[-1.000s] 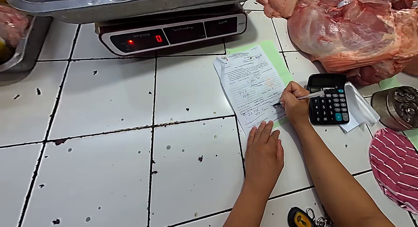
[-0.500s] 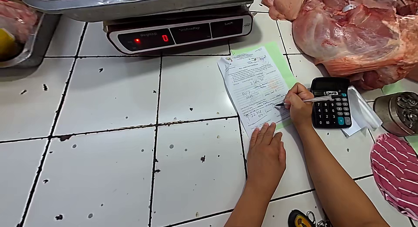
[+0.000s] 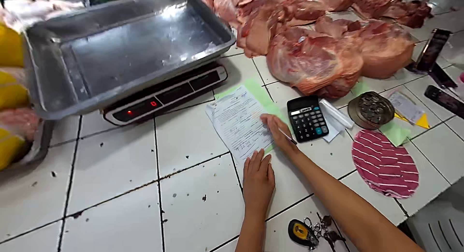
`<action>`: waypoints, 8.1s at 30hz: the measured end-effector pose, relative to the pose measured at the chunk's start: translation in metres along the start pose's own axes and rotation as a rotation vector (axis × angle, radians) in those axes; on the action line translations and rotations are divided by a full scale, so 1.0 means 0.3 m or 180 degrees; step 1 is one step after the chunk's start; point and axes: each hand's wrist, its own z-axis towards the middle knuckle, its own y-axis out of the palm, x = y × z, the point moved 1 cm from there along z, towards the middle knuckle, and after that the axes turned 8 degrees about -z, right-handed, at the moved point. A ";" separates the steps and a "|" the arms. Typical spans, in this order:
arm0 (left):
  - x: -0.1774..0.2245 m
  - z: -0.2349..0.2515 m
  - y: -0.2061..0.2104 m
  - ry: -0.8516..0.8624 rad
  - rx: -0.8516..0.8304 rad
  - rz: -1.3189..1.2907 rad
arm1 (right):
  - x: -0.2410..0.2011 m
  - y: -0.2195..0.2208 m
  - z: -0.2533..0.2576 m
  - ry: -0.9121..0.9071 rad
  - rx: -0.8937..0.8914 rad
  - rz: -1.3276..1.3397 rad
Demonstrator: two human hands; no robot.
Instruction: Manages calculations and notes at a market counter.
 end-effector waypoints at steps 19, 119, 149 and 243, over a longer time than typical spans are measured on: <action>0.040 0.017 -0.010 0.0105 -0.0384 0.0807 | 0.123 -0.495 -0.439 0.0036 0.0177 -0.2616; 0.019 0.035 -0.007 0.0039 -0.0511 0.0455 | -0.181 -0.189 -0.146 0.1541 -0.0644 0.1084; -0.006 0.001 0.008 0.0392 0.0082 -0.0210 | -0.045 0.137 -0.052 0.0294 -0.0549 -0.0357; -0.001 0.022 0.005 0.0842 -0.0561 -0.0044 | -0.041 0.101 -0.018 0.0239 -0.0890 0.0356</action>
